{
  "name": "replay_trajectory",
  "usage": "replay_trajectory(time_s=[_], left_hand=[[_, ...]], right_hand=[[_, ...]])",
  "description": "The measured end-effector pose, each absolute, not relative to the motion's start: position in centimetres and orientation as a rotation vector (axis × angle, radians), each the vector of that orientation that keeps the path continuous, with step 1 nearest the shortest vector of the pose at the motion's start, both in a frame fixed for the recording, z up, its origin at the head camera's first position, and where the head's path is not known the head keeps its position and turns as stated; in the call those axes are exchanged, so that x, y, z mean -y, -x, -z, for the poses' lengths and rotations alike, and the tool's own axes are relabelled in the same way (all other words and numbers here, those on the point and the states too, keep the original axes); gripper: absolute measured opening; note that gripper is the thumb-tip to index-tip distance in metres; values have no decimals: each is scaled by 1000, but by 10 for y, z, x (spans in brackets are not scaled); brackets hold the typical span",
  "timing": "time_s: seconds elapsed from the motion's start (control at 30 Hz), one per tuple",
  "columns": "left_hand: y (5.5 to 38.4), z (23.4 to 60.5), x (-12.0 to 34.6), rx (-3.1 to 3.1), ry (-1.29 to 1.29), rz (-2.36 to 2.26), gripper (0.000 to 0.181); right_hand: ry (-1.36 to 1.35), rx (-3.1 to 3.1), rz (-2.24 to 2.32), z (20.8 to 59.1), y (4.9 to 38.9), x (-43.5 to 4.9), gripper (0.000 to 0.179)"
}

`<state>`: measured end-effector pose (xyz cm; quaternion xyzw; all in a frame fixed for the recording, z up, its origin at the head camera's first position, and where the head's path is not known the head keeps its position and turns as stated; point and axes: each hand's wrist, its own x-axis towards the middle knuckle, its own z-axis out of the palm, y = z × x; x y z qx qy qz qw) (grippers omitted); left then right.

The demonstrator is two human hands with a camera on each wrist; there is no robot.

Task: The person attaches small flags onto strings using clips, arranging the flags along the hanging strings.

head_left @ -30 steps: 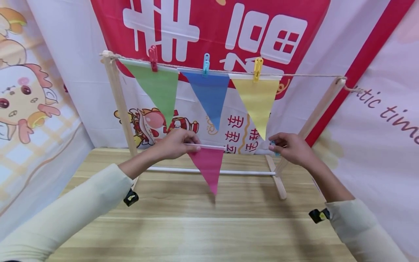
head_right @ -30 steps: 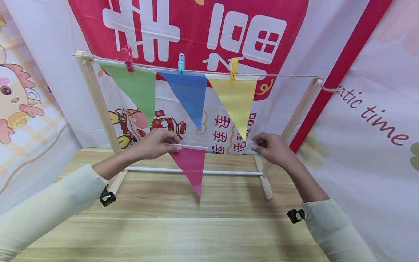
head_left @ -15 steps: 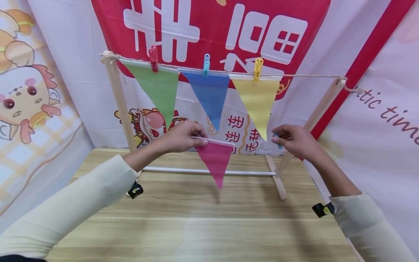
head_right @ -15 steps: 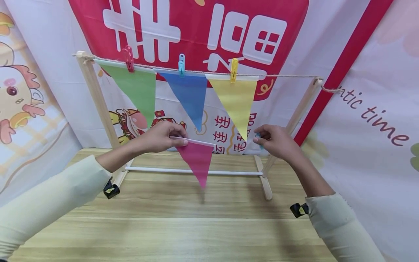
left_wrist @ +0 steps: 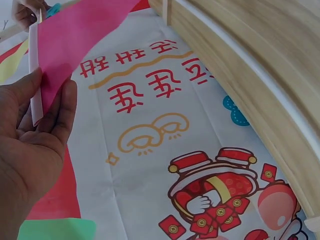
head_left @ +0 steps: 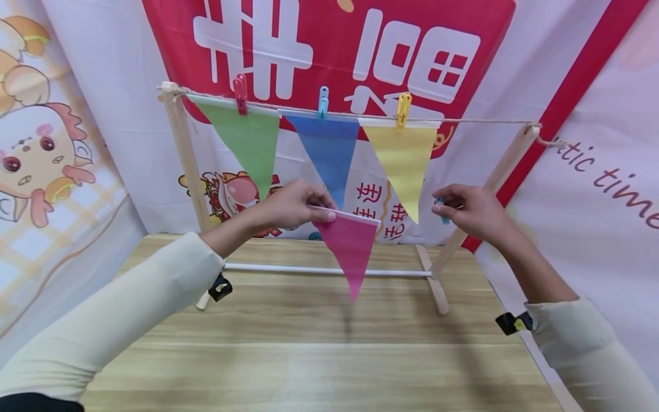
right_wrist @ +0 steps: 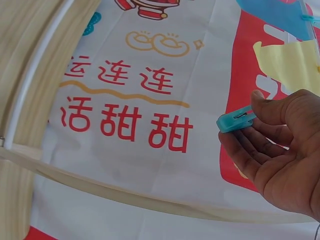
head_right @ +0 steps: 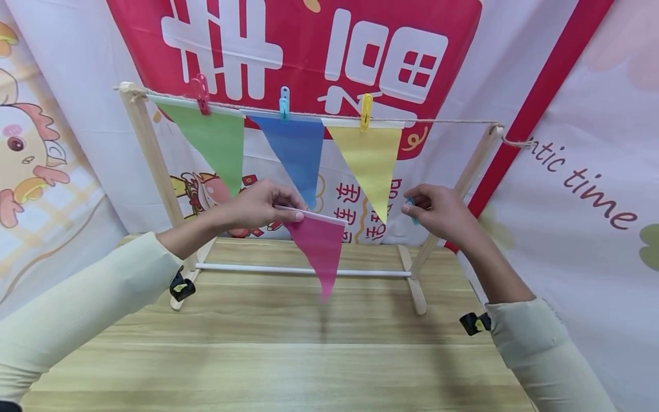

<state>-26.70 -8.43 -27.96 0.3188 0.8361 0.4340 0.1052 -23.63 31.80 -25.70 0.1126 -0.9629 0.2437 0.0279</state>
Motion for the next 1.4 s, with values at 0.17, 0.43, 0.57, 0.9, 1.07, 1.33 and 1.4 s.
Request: replay_trajectory(time_s=[0.17, 0.43, 0.57, 0.9, 1.07, 1.33, 1.4], left_hand=[[266, 271, 77, -2432, -942, -1275, 17], [265, 256, 62, -2374, -1019, -1317, 18], [265, 249, 57, -2374, -1040, -1327, 20], [268, 240, 44, -2424, -1036, -1362, 22], [268, 237, 38, -2420, -1022, -1414, 21], [269, 234, 26, -2349, -1032, -1519, 18], [269, 233, 22, -2310, -1043, -1549, 18]], right_hand=[[-331, 2957, -757, 251, 236, -319, 52], [-313, 2939, -756, 244, 236, -319, 58], [-300, 2931, -753, 240, 236, -318, 57], [-303, 2875, -752, 229, 234, -319, 59], [-305, 2857, -781, 222, 233, -317, 58], [-300, 2797, -765, 210, 233, -318, 58], [-299, 2780, -760, 207, 233, -318, 58]])
